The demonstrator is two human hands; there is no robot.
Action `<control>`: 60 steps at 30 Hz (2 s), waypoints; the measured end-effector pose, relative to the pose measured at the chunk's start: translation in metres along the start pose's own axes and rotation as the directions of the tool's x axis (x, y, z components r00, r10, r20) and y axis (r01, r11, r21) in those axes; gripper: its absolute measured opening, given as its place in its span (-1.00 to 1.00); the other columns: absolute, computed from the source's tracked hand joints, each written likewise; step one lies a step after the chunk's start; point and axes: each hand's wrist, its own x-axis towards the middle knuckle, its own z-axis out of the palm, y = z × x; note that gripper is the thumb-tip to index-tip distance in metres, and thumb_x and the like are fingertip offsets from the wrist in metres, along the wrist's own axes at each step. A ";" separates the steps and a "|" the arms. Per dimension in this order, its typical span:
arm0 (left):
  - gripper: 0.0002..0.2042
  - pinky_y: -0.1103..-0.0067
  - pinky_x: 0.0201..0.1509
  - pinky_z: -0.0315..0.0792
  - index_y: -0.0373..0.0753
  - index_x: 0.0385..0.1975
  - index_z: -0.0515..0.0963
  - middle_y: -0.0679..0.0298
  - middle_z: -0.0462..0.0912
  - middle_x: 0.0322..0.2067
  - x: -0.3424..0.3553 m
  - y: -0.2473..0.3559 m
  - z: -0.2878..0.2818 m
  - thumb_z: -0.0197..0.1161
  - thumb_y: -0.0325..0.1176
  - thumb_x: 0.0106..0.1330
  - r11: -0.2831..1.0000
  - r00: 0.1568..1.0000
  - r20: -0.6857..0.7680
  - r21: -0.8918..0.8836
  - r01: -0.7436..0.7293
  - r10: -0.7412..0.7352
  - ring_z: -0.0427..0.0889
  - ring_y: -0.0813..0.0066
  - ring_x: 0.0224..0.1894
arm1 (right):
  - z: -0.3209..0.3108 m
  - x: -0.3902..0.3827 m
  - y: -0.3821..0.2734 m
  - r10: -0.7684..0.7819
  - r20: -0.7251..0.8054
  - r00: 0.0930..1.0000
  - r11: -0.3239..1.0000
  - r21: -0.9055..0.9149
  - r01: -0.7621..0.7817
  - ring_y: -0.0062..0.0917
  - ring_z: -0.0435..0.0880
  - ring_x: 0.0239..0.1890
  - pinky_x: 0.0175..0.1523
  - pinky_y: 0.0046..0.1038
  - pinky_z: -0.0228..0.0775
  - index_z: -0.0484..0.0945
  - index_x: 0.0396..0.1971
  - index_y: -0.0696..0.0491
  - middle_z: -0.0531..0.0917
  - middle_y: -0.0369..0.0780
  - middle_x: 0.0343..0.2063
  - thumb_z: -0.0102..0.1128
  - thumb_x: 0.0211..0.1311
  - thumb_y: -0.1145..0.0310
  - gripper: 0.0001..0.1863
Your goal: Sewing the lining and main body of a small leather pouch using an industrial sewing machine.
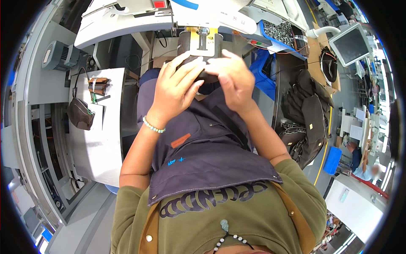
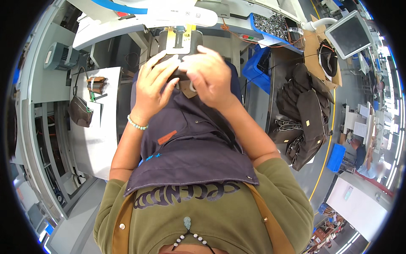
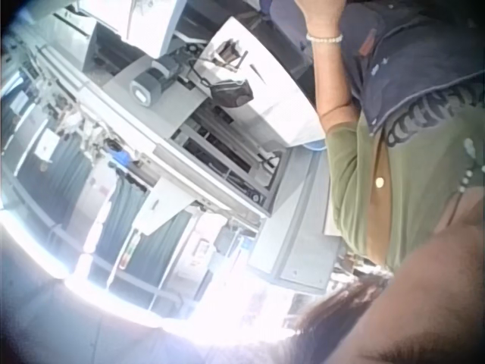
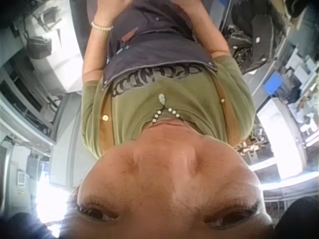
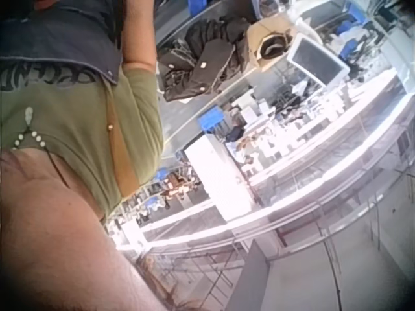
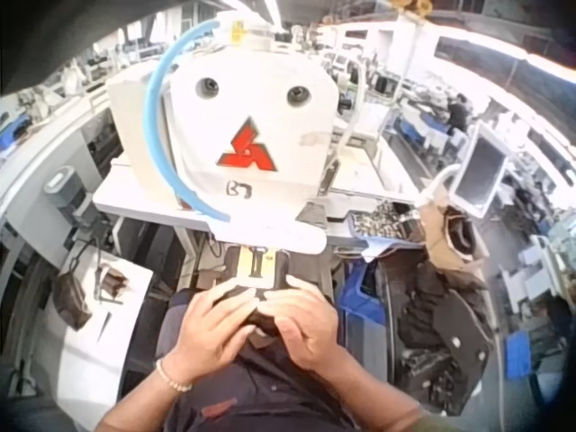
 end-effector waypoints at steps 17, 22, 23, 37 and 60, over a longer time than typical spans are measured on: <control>-0.74 0.34 0.11 0.41 -0.24 -0.13 0.64 0.21 0.70 -0.08 0.006 0.019 0.012 0.42 -0.44 0.17 0.993 0.984 -0.133 0.006 0.118 -0.117 0.57 0.19 0.02 | 0.013 0.055 0.057 0.554 -0.196 0.809 0.808 -0.104 -0.579 -0.34 0.80 -0.32 -0.14 -0.41 0.61 0.74 -0.14 0.13 0.77 -0.05 -0.35 0.33 0.11 0.46 -0.72; -0.74 0.34 0.11 0.41 -0.24 -0.12 0.64 0.19 0.69 -0.08 0.014 0.018 0.009 0.42 -0.43 0.19 0.992 0.987 -0.097 -0.001 0.126 -0.126 0.57 0.17 0.04 | 0.027 0.057 0.090 0.098 -0.203 0.974 0.947 -0.282 -0.154 -0.37 0.76 -0.33 -0.20 -0.40 0.58 0.71 -0.24 0.18 0.79 -0.20 -0.37 0.26 0.26 0.40 -0.81; -0.73 0.33 0.12 0.41 -0.24 -0.10 0.64 0.17 0.69 -0.06 0.017 0.018 0.008 0.41 -0.43 0.20 0.992 0.981 -0.146 -0.018 0.123 -0.125 0.57 0.16 0.06 | 0.029 0.057 0.103 0.149 -0.230 0.962 0.945 -0.253 -0.207 -0.37 0.76 -0.33 -0.20 -0.40 0.58 0.71 -0.24 0.18 0.79 -0.20 -0.37 0.26 0.26 0.40 -0.81; -0.67 0.30 0.11 0.42 -0.34 -0.03 0.61 0.10 0.65 -0.15 0.042 0.033 0.015 0.39 -0.33 0.25 0.969 0.993 -0.042 0.216 0.121 -0.114 0.56 0.12 0.01 | 0.008 0.051 0.089 0.307 0.026 0.951 0.932 0.197 -0.306 -0.47 0.77 -0.34 -0.16 -0.46 0.59 0.75 -0.17 0.15 0.79 -0.15 -0.31 0.36 0.20 0.43 -0.79; -0.58 0.26 0.27 0.38 -0.35 0.09 0.60 0.10 0.61 0.12 0.011 0.015 0.023 0.37 -0.29 0.28 0.983 0.986 -0.137 0.145 0.115 -0.096 0.50 0.08 0.22 | 0.010 0.033 0.045 0.187 0.055 0.981 0.960 -0.220 -0.171 -0.27 0.51 0.02 0.19 -0.28 0.40 0.73 0.01 0.07 0.59 -0.10 -0.02 0.41 0.19 0.29 -0.62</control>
